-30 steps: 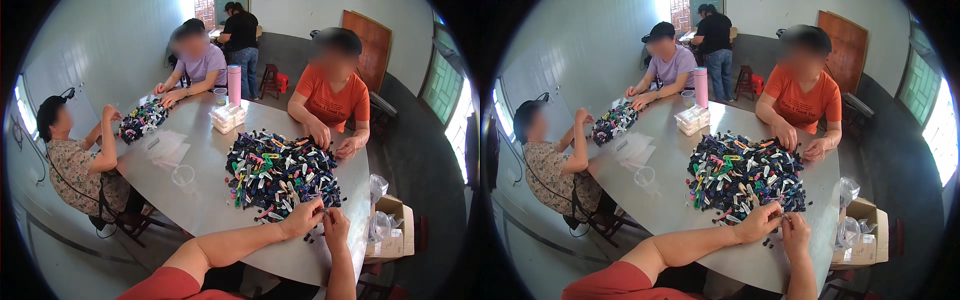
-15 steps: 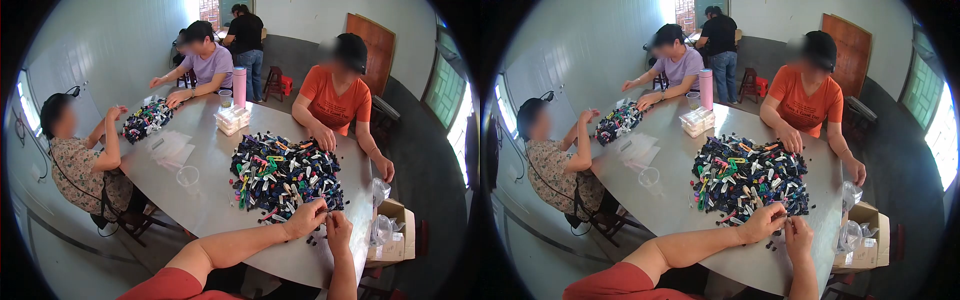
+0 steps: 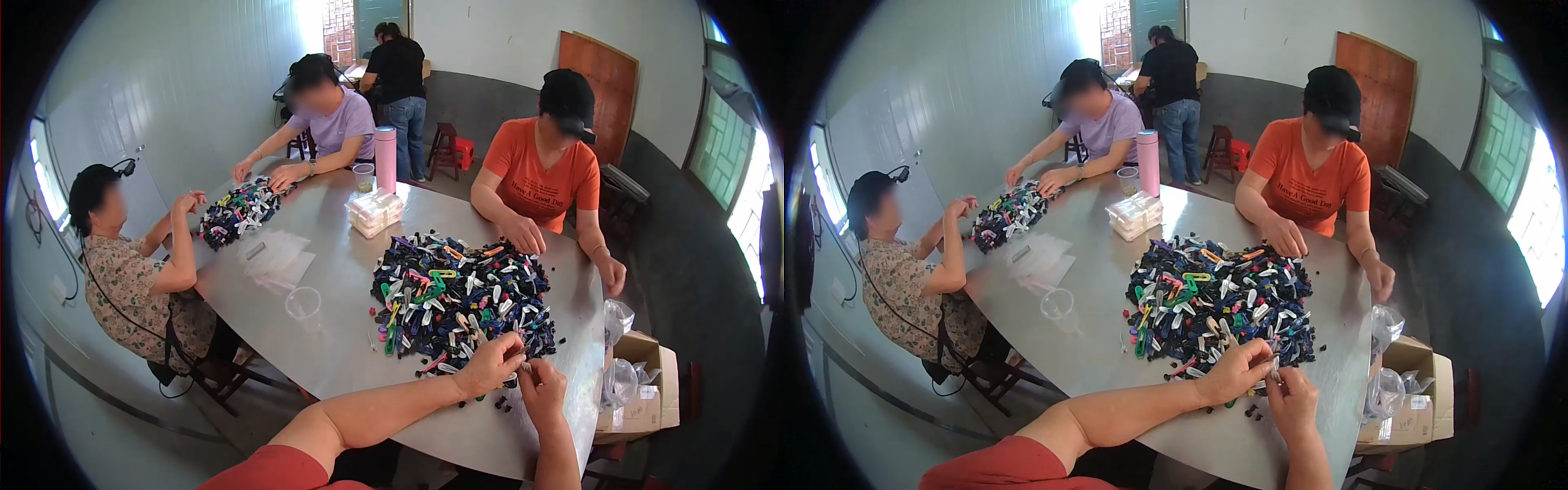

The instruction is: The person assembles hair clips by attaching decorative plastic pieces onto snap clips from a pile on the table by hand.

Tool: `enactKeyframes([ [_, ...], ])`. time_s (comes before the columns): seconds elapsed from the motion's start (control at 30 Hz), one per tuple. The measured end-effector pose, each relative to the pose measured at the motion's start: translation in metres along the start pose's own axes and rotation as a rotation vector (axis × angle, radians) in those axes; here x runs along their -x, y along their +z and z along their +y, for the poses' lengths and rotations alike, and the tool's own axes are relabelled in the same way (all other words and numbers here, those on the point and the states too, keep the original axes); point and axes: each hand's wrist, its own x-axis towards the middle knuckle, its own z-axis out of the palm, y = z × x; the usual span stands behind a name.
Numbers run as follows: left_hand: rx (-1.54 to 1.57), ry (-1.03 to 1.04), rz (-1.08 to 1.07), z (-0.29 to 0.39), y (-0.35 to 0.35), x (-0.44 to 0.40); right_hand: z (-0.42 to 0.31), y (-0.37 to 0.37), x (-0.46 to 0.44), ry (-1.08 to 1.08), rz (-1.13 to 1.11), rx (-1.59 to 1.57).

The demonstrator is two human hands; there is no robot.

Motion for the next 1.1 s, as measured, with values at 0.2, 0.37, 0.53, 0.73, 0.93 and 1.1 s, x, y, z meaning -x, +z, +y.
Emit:
enactKeyframes([
  [0.2,0.080,-0.010,-0.046,0.000,-0.001,-0.002,0.006,0.003,0.001,-0.005,0.030,-0.021],
  [0.37,0.111,-0.036,-0.065,0.004,-0.002,-0.001,0.012,0.005,0.002,0.083,0.014,-0.100],
  [0.53,0.117,0.015,-0.027,-0.001,0.002,-0.002,0.007,0.000,0.000,0.168,-0.017,-0.105],
  [0.73,-0.041,0.013,-0.068,0.002,-0.001,-0.001,0.012,0.003,0.001,0.191,0.057,-0.132],
  [0.93,-0.082,0.066,-0.020,0.001,-0.002,-0.002,-0.007,-0.003,-0.006,0.167,0.036,-0.127],
  [1.1,-0.087,0.060,-0.025,-0.005,0.000,-0.002,0.004,0.000,-0.004,0.074,-0.004,-0.107],
])
